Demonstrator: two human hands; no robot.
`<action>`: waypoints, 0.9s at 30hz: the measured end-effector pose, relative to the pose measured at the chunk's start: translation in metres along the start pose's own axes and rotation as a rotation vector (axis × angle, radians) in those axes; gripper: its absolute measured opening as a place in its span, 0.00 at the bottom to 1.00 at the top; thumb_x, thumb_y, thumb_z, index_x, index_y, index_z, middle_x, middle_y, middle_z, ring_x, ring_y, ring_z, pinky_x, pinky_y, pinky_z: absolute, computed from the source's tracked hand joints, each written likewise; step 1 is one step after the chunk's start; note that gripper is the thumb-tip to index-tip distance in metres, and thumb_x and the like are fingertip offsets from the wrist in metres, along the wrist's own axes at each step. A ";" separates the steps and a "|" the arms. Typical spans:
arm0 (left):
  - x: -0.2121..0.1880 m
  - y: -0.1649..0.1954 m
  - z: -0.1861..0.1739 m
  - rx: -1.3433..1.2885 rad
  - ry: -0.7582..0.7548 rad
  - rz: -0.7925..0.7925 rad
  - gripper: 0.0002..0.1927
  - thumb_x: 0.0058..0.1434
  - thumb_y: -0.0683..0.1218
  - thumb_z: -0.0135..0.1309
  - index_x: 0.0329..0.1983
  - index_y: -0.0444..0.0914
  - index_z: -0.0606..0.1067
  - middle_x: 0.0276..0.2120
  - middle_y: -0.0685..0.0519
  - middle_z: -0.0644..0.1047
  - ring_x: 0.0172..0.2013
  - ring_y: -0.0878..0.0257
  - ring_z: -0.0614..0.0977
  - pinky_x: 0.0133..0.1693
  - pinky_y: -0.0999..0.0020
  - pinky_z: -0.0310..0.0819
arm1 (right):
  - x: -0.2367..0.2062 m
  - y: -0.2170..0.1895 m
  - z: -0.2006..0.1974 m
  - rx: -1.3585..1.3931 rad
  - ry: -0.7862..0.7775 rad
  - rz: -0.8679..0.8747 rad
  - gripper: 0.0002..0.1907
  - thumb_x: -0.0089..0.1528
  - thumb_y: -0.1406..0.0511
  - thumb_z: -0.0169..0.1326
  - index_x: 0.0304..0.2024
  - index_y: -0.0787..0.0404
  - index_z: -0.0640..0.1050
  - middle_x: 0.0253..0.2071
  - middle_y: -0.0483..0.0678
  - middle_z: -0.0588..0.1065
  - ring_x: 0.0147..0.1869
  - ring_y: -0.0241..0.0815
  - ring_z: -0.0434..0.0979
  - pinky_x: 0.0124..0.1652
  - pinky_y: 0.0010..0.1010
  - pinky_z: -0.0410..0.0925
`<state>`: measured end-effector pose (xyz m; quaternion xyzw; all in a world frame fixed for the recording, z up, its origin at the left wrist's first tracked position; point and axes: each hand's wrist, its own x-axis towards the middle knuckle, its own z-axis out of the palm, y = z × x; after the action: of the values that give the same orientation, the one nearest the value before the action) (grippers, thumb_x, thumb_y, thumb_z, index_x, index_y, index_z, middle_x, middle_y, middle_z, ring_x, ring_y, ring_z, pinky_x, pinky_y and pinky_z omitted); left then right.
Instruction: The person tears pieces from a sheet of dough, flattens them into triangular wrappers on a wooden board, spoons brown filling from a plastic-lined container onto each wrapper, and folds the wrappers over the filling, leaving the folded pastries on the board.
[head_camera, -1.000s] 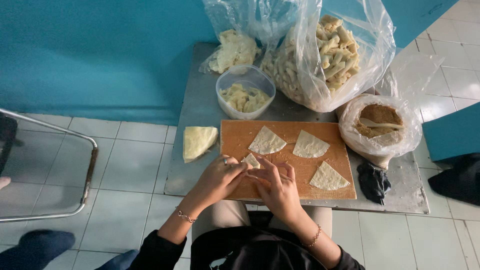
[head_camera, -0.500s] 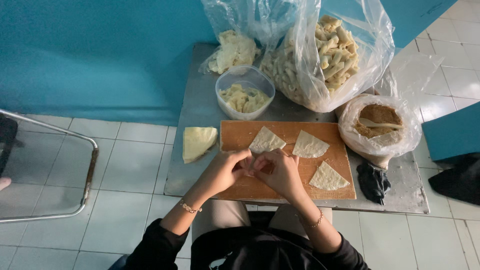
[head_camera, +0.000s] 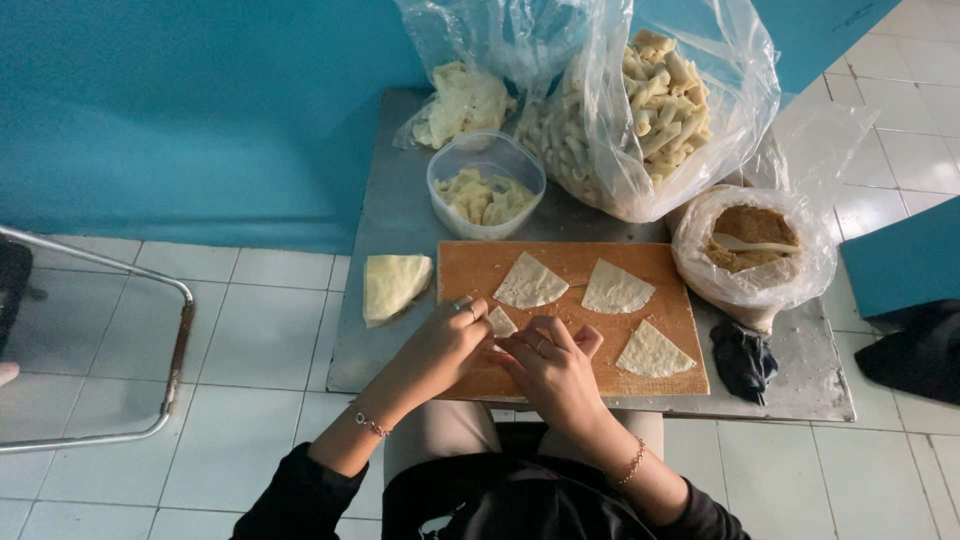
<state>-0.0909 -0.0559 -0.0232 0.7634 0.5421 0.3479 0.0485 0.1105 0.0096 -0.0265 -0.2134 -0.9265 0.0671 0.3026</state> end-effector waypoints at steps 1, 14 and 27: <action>-0.002 0.000 -0.001 0.064 0.014 0.050 0.08 0.52 0.36 0.57 0.36 0.31 0.77 0.47 0.43 0.76 0.48 0.47 0.77 0.49 0.58 0.72 | 0.000 0.001 0.001 -0.032 0.009 -0.013 0.11 0.58 0.61 0.64 0.43 0.55 0.83 0.41 0.39 0.79 0.55 0.41 0.72 0.46 0.43 0.57; -0.001 -0.010 0.005 0.106 -0.113 0.139 0.07 0.62 0.41 0.55 0.39 0.31 0.77 0.42 0.47 0.76 0.44 0.51 0.78 0.47 0.58 0.73 | 0.002 -0.001 -0.004 -0.108 0.009 0.055 0.13 0.57 0.57 0.63 0.44 0.50 0.82 0.40 0.38 0.79 0.52 0.40 0.71 0.47 0.49 0.54; 0.012 0.009 -0.004 0.101 0.026 -0.055 0.04 0.54 0.41 0.59 0.33 0.37 0.79 0.38 0.50 0.75 0.47 0.52 0.76 0.52 0.54 0.68 | 0.015 0.001 -0.001 -0.061 0.040 0.147 0.06 0.56 0.65 0.62 0.36 0.51 0.82 0.42 0.40 0.78 0.57 0.45 0.70 0.46 0.48 0.54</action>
<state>-0.0840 -0.0504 -0.0097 0.7453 0.5801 0.3284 0.0125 0.1006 0.0174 -0.0183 -0.2911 -0.9038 0.0568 0.3085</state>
